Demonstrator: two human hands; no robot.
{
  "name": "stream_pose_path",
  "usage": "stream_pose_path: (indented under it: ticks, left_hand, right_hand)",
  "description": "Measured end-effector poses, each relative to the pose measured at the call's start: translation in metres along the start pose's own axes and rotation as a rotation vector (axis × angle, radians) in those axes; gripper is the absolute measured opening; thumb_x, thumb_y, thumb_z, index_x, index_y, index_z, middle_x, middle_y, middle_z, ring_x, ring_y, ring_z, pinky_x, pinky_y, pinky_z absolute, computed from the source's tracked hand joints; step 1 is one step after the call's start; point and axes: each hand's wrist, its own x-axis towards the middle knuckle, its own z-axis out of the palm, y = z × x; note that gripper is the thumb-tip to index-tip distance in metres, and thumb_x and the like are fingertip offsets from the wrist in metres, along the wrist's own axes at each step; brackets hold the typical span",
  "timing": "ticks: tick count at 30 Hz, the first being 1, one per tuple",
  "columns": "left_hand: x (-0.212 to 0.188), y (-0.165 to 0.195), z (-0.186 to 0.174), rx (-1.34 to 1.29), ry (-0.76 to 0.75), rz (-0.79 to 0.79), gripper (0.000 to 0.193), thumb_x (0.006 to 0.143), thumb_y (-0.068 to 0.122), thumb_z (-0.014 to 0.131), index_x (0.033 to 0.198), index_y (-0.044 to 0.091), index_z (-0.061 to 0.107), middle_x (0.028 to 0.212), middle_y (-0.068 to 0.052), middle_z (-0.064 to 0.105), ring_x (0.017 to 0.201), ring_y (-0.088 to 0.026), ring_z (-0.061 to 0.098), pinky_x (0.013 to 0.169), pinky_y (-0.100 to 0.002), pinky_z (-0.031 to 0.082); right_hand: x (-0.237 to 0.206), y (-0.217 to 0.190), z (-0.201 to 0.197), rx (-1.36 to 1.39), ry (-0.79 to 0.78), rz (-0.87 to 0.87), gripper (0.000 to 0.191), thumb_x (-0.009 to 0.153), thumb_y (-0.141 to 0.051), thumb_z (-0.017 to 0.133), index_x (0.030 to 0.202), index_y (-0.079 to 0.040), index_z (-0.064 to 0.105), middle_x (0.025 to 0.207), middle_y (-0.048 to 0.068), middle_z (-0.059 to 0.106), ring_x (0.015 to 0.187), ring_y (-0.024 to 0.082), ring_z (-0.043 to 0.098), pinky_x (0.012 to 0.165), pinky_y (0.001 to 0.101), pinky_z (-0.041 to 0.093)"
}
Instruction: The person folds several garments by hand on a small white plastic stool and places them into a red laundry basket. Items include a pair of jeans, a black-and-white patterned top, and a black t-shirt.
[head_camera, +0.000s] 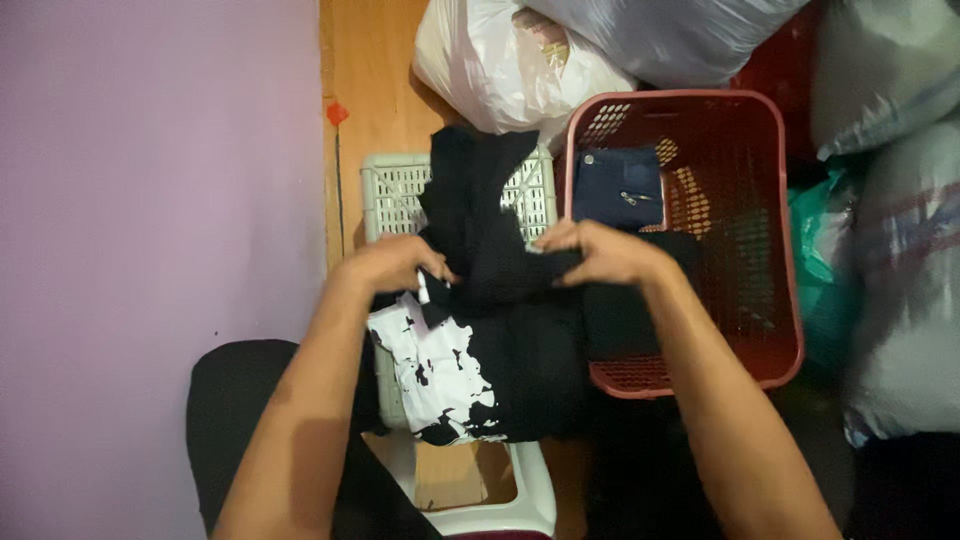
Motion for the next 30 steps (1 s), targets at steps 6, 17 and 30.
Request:
stream_pose_path:
  ticks: [6, 17, 30]
  left_hand:
    - [0.002, 0.015, 0.037, 0.254, -0.146, -0.176, 0.044, 0.059, 0.027, 0.089, 0.101, 0.019, 0.080, 0.125, 0.006, 0.073, 0.124, -0.018, 0.063, 0.115, -0.051, 0.020]
    - [-0.017, 0.037, 0.044, 0.112, 0.193, -0.281, 0.047, 0.078, 0.054, 0.081, 0.071, 0.008, 0.076, 0.090, -0.012, 0.078, 0.115, -0.029, 0.065, 0.130, -0.054, 0.013]
    - [0.049, 0.022, 0.081, -0.088, 0.743, -0.556, 0.068, 0.073, 0.022, 0.083, 0.131, -0.002, 0.057, 0.117, -0.019, 0.067, 0.114, -0.038, 0.063, 0.104, -0.052, 0.034]
  right_hand:
    - [-0.030, -0.066, 0.055, -0.413, -0.055, 0.054, 0.054, 0.059, -0.036, 0.089, 0.106, -0.011, 0.081, 0.136, 0.004, 0.064, 0.137, 0.025, 0.040, 0.109, 0.0478, 0.021]
    - [-0.041, -0.051, 0.083, -0.335, 0.143, 0.086, 0.027, 0.075, -0.033, 0.079, 0.086, -0.008, 0.082, 0.134, 0.008, 0.066, 0.138, 0.023, 0.045, 0.115, 0.0461, 0.016]
    - [0.057, 0.004, 0.074, 0.326, 0.623, 0.329, 0.058, 0.103, -0.048, 0.066, 0.121, 0.007, 0.068, 0.096, 0.006, 0.075, 0.089, 0.016, 0.069, 0.084, 0.0296, 0.053]
